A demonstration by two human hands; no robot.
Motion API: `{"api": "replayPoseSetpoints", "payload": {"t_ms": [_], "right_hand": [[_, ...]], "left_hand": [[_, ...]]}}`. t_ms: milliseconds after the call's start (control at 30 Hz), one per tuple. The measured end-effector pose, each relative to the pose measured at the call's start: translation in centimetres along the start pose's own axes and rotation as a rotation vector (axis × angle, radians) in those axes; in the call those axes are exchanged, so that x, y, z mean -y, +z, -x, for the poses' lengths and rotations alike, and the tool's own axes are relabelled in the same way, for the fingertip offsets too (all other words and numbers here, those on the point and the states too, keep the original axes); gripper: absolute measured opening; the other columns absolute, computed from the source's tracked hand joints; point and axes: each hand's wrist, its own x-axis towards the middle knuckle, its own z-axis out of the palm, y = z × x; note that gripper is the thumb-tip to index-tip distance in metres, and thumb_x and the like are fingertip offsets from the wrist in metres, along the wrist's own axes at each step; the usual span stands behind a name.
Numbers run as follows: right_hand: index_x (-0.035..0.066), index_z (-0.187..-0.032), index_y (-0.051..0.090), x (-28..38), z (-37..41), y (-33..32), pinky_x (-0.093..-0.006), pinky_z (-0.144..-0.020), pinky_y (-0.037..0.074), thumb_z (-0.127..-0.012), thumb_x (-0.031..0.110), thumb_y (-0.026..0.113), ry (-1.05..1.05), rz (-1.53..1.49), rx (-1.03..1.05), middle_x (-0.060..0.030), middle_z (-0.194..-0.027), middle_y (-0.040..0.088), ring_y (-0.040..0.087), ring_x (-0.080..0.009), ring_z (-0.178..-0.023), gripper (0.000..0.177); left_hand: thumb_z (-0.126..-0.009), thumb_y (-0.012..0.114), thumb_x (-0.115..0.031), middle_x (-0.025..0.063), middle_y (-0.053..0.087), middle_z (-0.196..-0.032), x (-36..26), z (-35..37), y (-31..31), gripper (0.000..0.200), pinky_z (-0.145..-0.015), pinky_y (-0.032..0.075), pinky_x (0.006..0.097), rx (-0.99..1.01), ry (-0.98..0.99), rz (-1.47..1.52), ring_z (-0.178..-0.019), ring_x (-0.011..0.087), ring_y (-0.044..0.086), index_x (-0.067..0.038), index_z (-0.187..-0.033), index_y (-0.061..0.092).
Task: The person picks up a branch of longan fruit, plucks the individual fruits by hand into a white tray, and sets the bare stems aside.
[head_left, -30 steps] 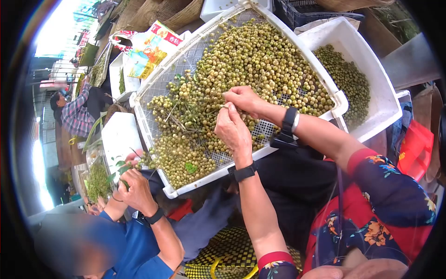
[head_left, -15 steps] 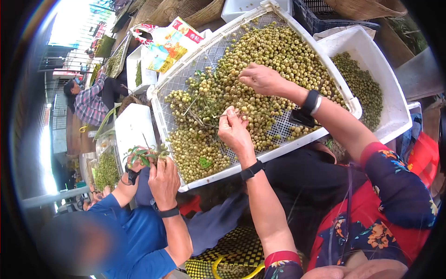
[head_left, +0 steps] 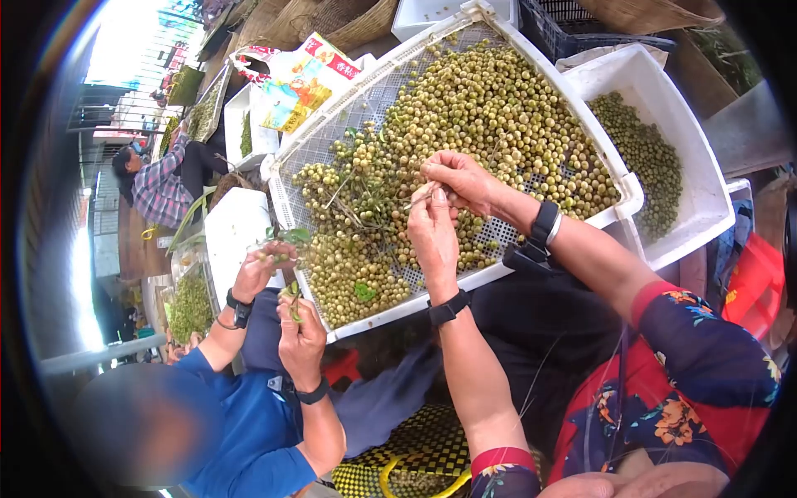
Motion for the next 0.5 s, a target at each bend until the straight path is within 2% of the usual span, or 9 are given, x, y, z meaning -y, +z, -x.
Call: {"api": "replayPoseSetpoints", "payload": {"t_ms": [33,67,133,167,333,400,433,467,500], "right_hand": [[0.014,-0.086,0.059,-0.1,-0.4,-0.3,-0.0175,-0.043,0.04,-0.094,0.032,0.065,0.019,-0.035,-0.037,0.0043,-0.072,0.058,0.05,-0.0024,-0.057,0.021],[0.014,-0.086,0.059,-0.1,-0.7,-0.6,-0.0175,-0.043,0.04,-0.094,0.032,0.065,0.018,-0.032,-0.037,0.0043,-0.072,0.058,0.05,-0.0024,-0.057,0.021],[0.014,-0.084,0.059,-0.4,-1.2,-1.1,-0.0194,-0.039,0.039,-0.093,0.031,0.066,0.126,-0.001,-0.081,0.0045,-0.067,0.056,0.048,-0.003,-0.051,0.02],[0.013,-0.08,0.06,-0.6,-1.6,-1.0,-0.0207,-0.035,0.038,-0.092,0.03,0.066,0.123,-0.038,-0.113,0.0046,-0.063,0.055,0.045,-0.0042,-0.045,0.022],[0.01,-0.079,0.06,-0.3,-3.5,-1.2,-0.0212,-0.036,0.037,-0.092,0.03,0.066,0.145,-0.103,-0.156,0.0033,-0.06,0.054,0.046,-0.006,-0.044,0.024],[0.007,-0.078,0.061,0.0,-4.5,-1.1,-0.0268,-0.04,0.04,-0.092,0.032,0.065,0.055,0.184,-0.257,0.0003,-0.063,0.057,0.051,-0.0084,-0.047,0.029],[0.003,-0.078,0.063,0.1,-5.1,-1.0,-0.0374,-0.053,0.047,-0.091,0.036,0.064,-0.044,0.49,-0.277,-0.0085,-0.071,0.064,0.06,-0.0194,-0.057,0.036],[0.003,-0.078,0.063,-0.3,-5.9,-1.8,-0.0374,-0.053,0.047,-0.091,0.036,0.064,-0.047,0.486,-0.278,-0.0085,-0.071,0.064,0.06,-0.0194,-0.057,0.036],[0.003,-0.079,0.063,-0.4,-6.6,-2.7,-0.0416,-0.059,0.048,-0.09,0.038,0.063,-0.168,0.706,-0.377,-0.0121,-0.076,0.066,0.062,-0.0253,-0.065,0.037]], "left_hand": [[-0.1,0.054,-0.02,0.0126,0.068,-0.096,-0.8,0.1,0.1,0.025,-0.075,0.051,0.036,0.132,-0.2,0.225,-0.086,0.022,0.065,0.0,-0.103,0.069],[-0.1,0.054,-0.02,0.0126,0.068,-0.096,-0.4,-0.1,0.5,0.025,-0.075,0.051,0.036,0.133,-0.199,0.228,-0.086,0.022,0.065,0.0,-0.103,0.069],[-0.1,0.051,-0.021,0.0165,0.068,-0.097,1.0,-0.3,1.6,0.028,-0.079,0.051,0.0393,-0.125,0.319,-0.229,-0.088,0.0302,0.065,0.002,-0.104,0.067],[-0.1,0.05,-0.021,0.0184,0.068,-0.099,0.7,-0.1,1.8,0.029,-0.081,0.051,0.0412,-0.127,0.324,-0.26,-0.091,0.0343,0.065,0.003,-0.105,0.066],[-0.099,0.048,-0.018,0.0197,0.067,-0.102,0.2,0.4,2.7,0.028,-0.083,0.051,0.0431,-0.192,0.44,-0.267,-0.094,0.0364,0.065,0.003,-0.106,0.066],[-0.099,0.048,-0.016,0.0196,0.067,-0.102,0.2,0.5,2.8,0.027,-0.084,0.051,0.0423,-0.207,0.395,-0.255,-0.095,0.0374,0.064,0.005,-0.105,0.065],[-0.1,0.046,-0.015,0.0204,0.068,-0.1,0.8,0.1,2.7,0.027,-0.079,0.053,0.0421,-0.258,0.479,-0.313,-0.087,0.0342,0.067,0.005,-0.106,0.063],[-0.1,0.046,-0.015,0.0204,0.068,-0.1,0.8,0.2,2.7,0.027,-0.079,0.053,0.0421,-0.256,0.484,-0.316,-0.087,0.0342,0.067,0.005,-0.106,0.063],[-0.1,0.046,-0.015,0.0199,0.068,-0.097,0.7,0.3,2.5,0.026,-0.075,0.054,0.0403,-0.292,0.329,-0.168,-0.083,0.0306,0.068,0.004,-0.106,0.063]]}}
